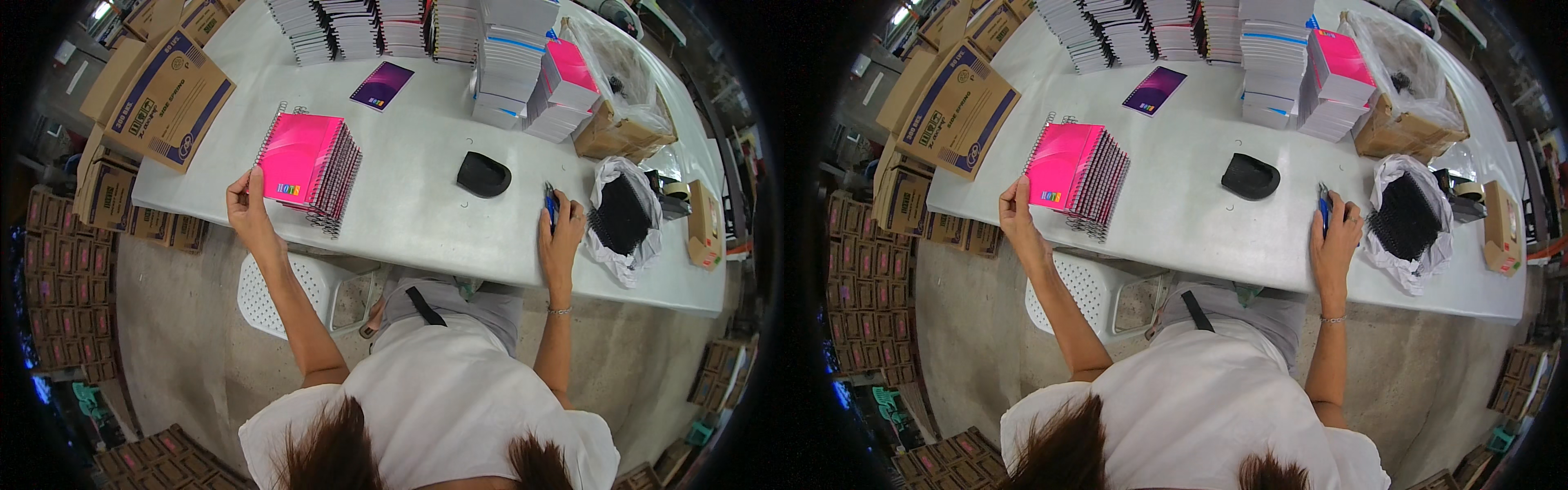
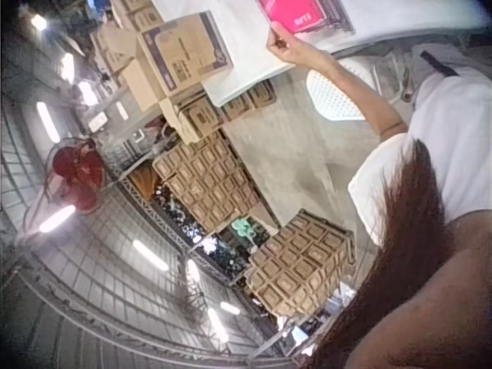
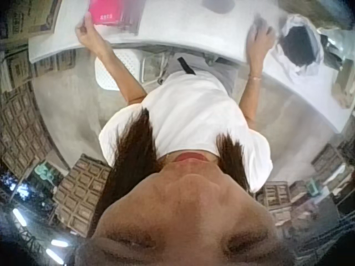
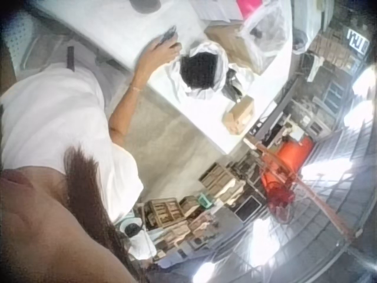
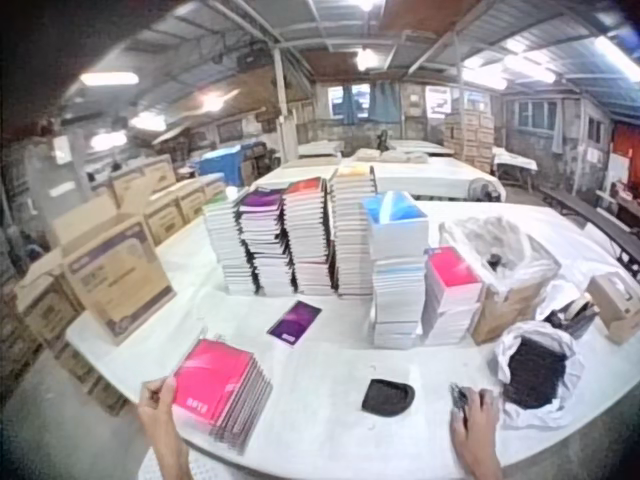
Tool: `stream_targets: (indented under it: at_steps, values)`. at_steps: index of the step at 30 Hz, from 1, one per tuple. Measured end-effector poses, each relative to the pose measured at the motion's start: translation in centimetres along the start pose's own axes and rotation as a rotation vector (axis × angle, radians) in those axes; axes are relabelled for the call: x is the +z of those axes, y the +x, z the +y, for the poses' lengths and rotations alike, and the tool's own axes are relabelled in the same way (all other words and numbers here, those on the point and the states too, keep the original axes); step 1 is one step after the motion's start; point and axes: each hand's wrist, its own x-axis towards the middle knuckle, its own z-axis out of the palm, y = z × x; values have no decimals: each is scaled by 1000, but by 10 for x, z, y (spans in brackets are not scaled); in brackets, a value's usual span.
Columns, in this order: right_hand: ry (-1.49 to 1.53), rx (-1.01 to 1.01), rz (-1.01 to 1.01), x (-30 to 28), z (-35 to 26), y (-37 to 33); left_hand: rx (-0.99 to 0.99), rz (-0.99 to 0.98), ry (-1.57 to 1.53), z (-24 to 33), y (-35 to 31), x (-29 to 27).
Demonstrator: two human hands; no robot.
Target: The person trims the ends of the plastic spiral bindings on small pink notebooks using clippers and adds each finished notebook to a stack on the table.
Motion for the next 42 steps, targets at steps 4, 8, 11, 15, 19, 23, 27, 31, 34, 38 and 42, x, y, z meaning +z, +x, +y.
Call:
stream_targets:
  at_steps: [4,8,11,15,19,23,27,31,34,38,42]
  values:
    - [-38,35,-40,0,0,-2,-106,-20,-10,-9,2,-4]
    - [-43,25,-27,2,0,-3,-125,-41,-2,-12,2,-2]
    - [-37,24,-27,1,0,-2,-136,-58,-2,-14,2,-1]
    - [-51,15,-8,3,1,-3,-140,-71,0,-15,1,-3]
    - [-50,27,-11,3,0,-4,-148,-67,55,-10,-3,-2]
    - [-12,33,-9,1,-2,-3,-157,-87,48,-10,-2,-6]
    - [111,-28,85,-1,-2,6,-162,-114,98,-11,-2,-6]
    - [279,-103,216,-21,8,70,50,10,268,-1,-9,-3]
    - [316,-214,315,-42,-4,135,314,179,362,28,-24,2]
    - [223,-397,303,-45,3,204,609,193,353,48,-44,12]
    - [221,-374,50,-44,14,233,686,-16,207,51,-85,37]
